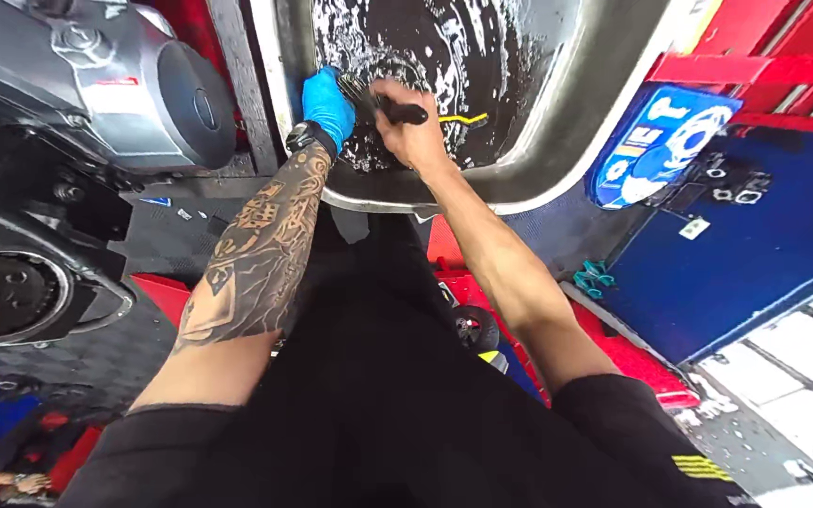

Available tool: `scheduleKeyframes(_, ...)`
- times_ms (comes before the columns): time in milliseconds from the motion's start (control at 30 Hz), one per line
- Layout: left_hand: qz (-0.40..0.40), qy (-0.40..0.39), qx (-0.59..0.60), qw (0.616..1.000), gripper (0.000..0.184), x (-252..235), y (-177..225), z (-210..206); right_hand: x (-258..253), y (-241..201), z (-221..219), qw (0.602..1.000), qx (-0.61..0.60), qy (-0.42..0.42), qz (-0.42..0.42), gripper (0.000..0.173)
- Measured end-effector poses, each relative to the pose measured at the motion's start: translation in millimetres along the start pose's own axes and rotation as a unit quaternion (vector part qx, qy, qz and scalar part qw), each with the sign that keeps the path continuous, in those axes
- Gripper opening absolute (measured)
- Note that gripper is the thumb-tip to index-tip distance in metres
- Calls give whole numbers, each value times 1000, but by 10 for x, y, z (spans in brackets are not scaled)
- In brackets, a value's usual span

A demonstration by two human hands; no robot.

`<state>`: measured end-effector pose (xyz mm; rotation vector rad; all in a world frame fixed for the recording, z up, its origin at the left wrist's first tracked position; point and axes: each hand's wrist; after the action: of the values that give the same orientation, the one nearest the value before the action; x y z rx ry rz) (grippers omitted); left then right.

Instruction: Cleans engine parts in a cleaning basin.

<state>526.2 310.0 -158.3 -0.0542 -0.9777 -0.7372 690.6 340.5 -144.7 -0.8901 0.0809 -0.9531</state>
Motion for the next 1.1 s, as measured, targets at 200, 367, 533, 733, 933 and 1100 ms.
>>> scheduleKeyframes(200,-1,7,-5,1000,60,29,-24,-32,34,212,-327,998,-47,30,5,36)
scheduleKeyframes(367,-14,20,-4,1000,56,3,-10,-40,-61,-38,-51,996,-43,70,-26,33)
scheduleKeyframes(533,-10,26,2,1000,56,35,-49,-72,8,211,-360,995,-68,77,-14,37)
scheduleKeyframes(733,-20,42,2,999,54,73,-32,-83,-92,-105,-57,992,-77,97,10,35)
scheduleKeyframes(933,-6,45,-10,999,58,82,-30,-98,119,278,-219,997,-24,-11,-75,40)
scheduleKeyframes(1100,-36,33,28,998,62,67,-88,-86,104,-112,199,994,-62,64,-71,36)
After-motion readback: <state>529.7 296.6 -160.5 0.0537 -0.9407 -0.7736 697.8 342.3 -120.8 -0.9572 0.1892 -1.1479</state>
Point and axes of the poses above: each hand's wrist, its own x-axis away from the middle knuckle, its own z-axis out of the back of the hand, y = z × x, and after that the axes turned 3 degrees about x, right-handed
